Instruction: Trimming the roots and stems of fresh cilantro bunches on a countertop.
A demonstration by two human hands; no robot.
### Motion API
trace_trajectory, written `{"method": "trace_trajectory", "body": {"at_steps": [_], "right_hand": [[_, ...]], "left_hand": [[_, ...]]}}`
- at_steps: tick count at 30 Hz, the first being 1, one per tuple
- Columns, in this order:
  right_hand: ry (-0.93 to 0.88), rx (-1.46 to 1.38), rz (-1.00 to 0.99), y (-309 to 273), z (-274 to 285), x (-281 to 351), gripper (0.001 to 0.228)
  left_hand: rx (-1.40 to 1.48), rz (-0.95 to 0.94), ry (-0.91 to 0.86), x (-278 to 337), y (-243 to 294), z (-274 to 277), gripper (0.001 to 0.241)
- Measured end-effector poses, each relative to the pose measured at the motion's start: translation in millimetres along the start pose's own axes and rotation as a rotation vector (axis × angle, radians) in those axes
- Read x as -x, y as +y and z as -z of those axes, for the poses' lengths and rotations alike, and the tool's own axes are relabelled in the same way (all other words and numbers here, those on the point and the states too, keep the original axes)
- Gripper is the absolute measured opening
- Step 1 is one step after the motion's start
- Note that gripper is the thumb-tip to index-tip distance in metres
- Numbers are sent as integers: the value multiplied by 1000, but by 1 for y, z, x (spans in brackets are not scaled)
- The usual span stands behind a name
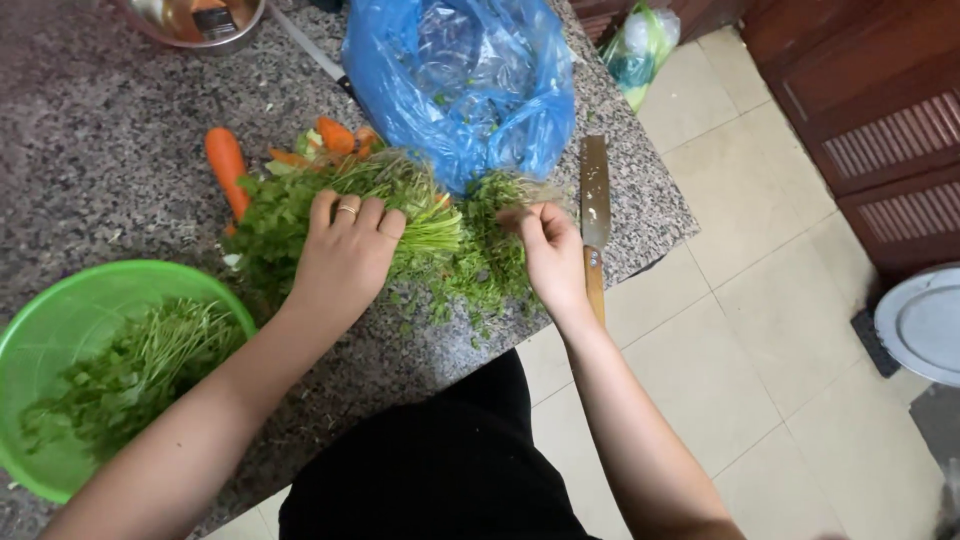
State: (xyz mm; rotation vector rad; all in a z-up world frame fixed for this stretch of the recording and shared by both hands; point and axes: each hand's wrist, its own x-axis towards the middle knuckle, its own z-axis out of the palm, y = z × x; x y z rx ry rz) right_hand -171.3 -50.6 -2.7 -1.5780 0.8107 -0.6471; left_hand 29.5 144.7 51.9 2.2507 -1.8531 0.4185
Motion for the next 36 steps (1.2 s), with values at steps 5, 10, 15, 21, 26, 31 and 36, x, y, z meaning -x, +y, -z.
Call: {"method": "trace_trajectory", "body": {"at_steps": [5,10,15,21,26,31,36], "right_hand": [[-108,-173,-42,19,-4,-2,21],[-175,-112,-20,-13,-32,5,17],[-271,172,226,-82,-74,20,24],[-192,81,-120,-52,-72,12,13],[-25,-133,-157,-29,-42,3,15],[12,75,11,7,0,-14,17],[-55,291,-3,-7,11,-13,31]], "left_hand": [[-63,28,68,18,-15,14,8],[-187,56,30,38,-25,41,6],[-211,41,44,38,-24,41,6],[-261,-3,74,28,-14,32,5],[-267,-14,39,26,-16,26,5],[-222,16,29,33,-18,22,5],[-150,67,-6,45,-24,19,7]]}}
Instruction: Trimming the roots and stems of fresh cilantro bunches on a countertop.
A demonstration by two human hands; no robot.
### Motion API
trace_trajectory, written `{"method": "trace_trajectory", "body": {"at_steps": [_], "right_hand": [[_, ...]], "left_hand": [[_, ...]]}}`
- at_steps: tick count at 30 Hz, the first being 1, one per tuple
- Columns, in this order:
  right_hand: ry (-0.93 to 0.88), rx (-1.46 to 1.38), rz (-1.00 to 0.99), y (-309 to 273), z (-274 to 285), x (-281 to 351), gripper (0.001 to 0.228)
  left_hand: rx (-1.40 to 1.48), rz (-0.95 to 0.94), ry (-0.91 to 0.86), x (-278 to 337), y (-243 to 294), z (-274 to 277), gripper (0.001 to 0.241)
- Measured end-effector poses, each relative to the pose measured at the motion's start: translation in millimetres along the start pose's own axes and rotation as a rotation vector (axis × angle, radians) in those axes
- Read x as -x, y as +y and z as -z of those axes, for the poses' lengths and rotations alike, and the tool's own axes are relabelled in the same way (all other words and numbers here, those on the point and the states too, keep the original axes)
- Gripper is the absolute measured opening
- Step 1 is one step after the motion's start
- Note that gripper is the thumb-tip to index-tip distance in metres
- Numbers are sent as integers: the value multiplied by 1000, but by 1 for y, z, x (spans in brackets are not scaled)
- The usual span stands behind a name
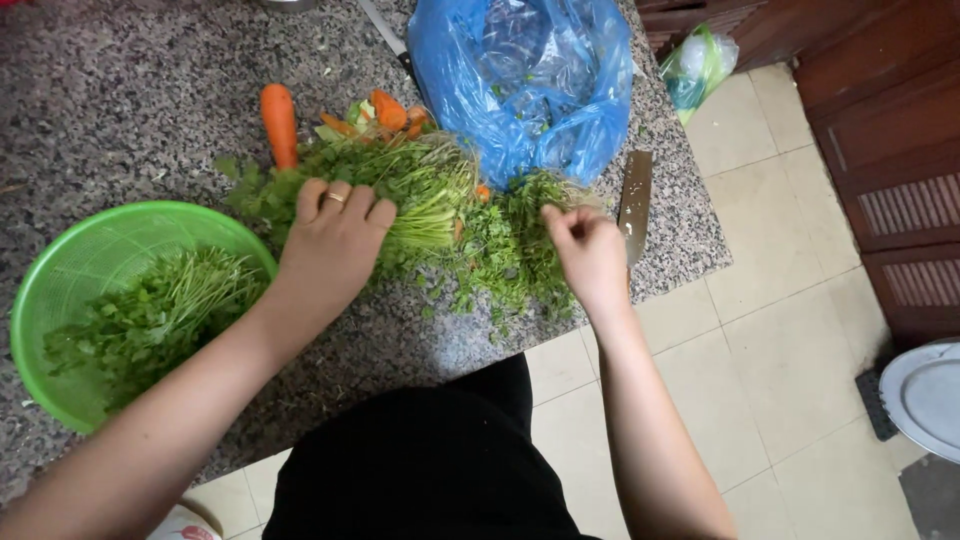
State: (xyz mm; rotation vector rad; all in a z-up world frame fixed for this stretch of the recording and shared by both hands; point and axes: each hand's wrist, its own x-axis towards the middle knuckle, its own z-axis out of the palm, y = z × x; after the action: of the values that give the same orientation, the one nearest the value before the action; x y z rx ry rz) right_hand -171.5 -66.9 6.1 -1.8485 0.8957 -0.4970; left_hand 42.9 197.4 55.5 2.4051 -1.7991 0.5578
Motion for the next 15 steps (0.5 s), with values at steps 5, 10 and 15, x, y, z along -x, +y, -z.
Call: {"method": "trace_trajectory", "body": {"at_steps": [5,10,15], "right_hand": [[146,729,655,-45,-11,13,43],[-118,488,350,-44,-32,8,45],[-227,503,284,-53,-54,11,34]], "left_hand": [[-56,222,-139,37,-27,9,23],[-42,593,-469,113,-82,24,30],[68,912,-670,161,-83,18,44]]}}
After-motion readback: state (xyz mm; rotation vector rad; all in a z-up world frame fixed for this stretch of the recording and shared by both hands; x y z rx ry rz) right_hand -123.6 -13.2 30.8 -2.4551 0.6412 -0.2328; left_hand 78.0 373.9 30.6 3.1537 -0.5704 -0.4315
